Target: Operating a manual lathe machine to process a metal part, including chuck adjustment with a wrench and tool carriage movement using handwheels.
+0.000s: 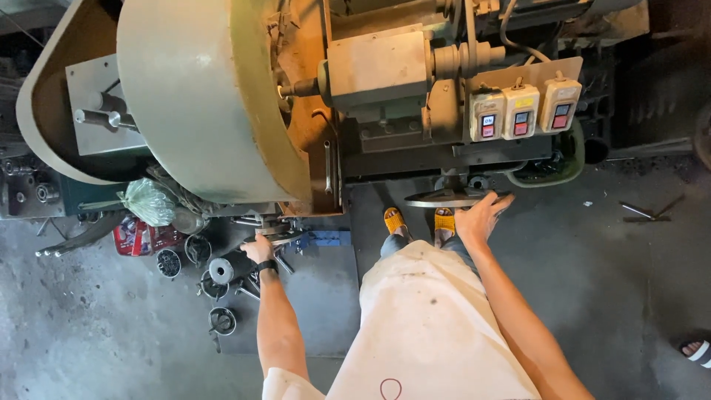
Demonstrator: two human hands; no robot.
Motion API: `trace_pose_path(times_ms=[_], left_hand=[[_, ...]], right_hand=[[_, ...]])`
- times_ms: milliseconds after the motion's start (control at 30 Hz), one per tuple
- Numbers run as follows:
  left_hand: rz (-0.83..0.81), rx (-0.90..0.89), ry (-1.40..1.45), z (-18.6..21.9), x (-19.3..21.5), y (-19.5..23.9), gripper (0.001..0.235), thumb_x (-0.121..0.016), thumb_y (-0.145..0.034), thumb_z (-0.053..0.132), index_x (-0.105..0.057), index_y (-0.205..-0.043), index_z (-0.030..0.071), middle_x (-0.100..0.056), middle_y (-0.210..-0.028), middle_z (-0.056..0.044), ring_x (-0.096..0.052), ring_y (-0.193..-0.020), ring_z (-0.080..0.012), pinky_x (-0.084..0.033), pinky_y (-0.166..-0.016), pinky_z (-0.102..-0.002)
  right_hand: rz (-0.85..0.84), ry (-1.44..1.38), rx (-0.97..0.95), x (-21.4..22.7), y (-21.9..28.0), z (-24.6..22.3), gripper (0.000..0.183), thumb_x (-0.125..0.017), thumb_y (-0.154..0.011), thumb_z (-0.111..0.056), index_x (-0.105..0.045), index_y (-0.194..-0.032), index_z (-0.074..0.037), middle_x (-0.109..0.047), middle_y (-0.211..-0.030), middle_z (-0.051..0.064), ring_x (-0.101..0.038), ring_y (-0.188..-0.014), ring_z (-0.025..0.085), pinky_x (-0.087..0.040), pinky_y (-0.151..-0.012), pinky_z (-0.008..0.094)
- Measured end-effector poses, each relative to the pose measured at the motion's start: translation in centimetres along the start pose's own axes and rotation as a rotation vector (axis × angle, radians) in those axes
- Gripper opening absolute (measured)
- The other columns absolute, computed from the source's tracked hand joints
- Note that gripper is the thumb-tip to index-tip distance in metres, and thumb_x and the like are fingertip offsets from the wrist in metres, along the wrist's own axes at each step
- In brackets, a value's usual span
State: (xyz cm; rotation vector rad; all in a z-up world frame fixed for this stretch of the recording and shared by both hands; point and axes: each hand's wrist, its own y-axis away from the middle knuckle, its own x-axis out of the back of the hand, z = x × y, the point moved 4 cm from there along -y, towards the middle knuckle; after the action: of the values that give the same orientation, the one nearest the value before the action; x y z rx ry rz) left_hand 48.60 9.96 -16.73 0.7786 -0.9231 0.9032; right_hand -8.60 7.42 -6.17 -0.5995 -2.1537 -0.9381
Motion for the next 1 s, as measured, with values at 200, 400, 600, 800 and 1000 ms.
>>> trace_pose_path(times_ms=[200, 400, 600, 800, 1000], left_hand=[[-0.031, -0.008, -0.049, -0.4, -0.3, -0.9, 0.046, -0.047, -0.075, 0.017, -0.027, -0.109, -0.006, -0.054, -0.102, -0.035, -0.053, -0.103, -0.0490, -0.042, -0.092, -0.053], [-0.072, -0.033, -0.112, 0.5, 0.4, 0.0, 0.045, -0.045, -0.076, 0.020, -0.028, -0.109, -0.006, -0.055, -0.104, -0.033, -0.053, -0.105, -0.0464, -0.041, -0.094, -0.050], [-0.101, -0.037, -0.141, -0.2, 0.0, -0.8, 0.047, -0.047, -0.077, 0.023, -0.028, -0.109, -0.006, -0.054, -0.107, -0.034, -0.052, -0.107, -0.0455, -0.039, -0.096, -0.050], [-0.119, -0.038, -0.160, -0.5, -0.1, -1.2, 0.049, -0.047, -0.075, 0.026, -0.030, -0.110, -0.004, -0.055, -0.107, -0.030, -0.053, -0.107, -0.0429, -0.039, -0.096, -0.047], [-0.126, -0.050, -0.207, -1.6, -0.8, -2.9, 0.050, -0.047, -0.075, 0.029, -0.031, -0.110, -0.004, -0.055, -0.108, -0.027, -0.054, -0.106, -0.0410, -0.040, -0.095, -0.046]], right_hand=[[0.016, 0.031, 0.022, -0.7, -0.3, 0.9, 0.056, -0.065, -0.067, 0.004, -0.036, -0.115, 0.006, -0.008, -0.135, 0.033, -0.042, -0.109, 0.057, -0.039, -0.092, 0.060], [0.046, 0.015, 0.041, -0.9, -0.3, 1.1, 0.058, -0.066, -0.068, 0.002, -0.037, -0.118, 0.008, -0.009, -0.135, 0.034, -0.041, -0.109, 0.056, -0.041, -0.090, 0.060], [0.027, -0.031, 0.041, -0.3, 0.0, 0.6, 0.058, -0.064, -0.067, 0.003, -0.036, -0.117, 0.009, -0.007, -0.135, 0.035, -0.041, -0.108, 0.057, -0.041, -0.088, 0.062], [0.010, -0.017, 0.010, -0.6, -0.2, 0.7, 0.060, -0.066, -0.067, 0.002, -0.036, -0.120, 0.007, -0.007, -0.136, 0.033, -0.042, -0.110, 0.055, -0.042, -0.089, 0.061], [0.019, -0.002, 0.017, -0.7, -0.3, 0.8, 0.060, -0.066, -0.069, 0.002, -0.036, -0.120, 0.008, -0.007, -0.136, 0.033, -0.040, -0.112, 0.055, -0.042, -0.090, 0.060]])
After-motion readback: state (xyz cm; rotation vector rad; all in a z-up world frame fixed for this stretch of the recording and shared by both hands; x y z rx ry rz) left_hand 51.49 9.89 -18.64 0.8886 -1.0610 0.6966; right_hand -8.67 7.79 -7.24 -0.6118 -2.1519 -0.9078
